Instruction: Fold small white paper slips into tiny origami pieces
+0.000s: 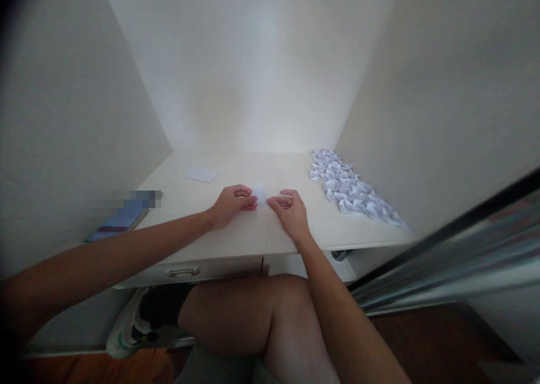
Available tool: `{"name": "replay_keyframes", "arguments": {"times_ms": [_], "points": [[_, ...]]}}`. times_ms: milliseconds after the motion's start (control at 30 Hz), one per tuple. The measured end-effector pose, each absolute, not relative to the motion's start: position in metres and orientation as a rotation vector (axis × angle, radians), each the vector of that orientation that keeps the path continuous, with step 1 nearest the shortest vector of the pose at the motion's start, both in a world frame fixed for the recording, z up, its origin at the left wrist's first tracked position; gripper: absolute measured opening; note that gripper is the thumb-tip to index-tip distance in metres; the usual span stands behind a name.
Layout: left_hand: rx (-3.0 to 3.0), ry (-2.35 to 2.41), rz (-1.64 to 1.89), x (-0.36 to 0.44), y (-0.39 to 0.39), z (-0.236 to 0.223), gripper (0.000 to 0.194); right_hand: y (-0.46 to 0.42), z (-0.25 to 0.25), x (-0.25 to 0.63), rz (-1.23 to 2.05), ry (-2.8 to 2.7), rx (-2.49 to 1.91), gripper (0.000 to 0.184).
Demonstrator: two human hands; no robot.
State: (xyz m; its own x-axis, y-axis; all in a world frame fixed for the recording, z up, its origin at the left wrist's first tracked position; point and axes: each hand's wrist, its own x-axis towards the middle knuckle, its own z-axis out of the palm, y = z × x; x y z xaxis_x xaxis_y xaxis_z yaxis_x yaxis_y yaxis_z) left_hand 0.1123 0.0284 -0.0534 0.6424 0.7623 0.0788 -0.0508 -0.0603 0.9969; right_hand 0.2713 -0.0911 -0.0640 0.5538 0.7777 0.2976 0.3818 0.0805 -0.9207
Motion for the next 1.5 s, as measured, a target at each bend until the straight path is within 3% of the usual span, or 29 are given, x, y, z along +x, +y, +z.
{"name": "replay_keyframes", "arguments": {"times_ms": [167, 433, 933, 1333, 1500], "points": [[1.386, 0.552, 0.783, 0.101, 0.028, -0.059, 0.05, -0.071, -0.066, 0.252, 0.566, -1.021, -1.437, 0.035], [1.462, 0.477, 0.726, 0.096, 0.029, -0.063, 0.033, -0.06, -0.069, 0.241, 0.568, -1.042, -1.402, 0.019], [1.472, 0.448, 0.733, 0.092, 0.029, -0.06, 0.06, -0.07, -0.07, 0.233, 0.619, -0.98, -1.298, 0.039], [1.499, 0.375, 0.881, 0.093, 0.026, -0.059, 0.047, -0.07, -0.074, 0.229, 0.483, -0.984, -1.318, 0.029], [1.521, 0.407, 0.889, 0.094, 0.025, -0.058, 0.044, -0.071, -0.073, 0.228, 0.46, -0.951, -1.335, 0.037]]}}
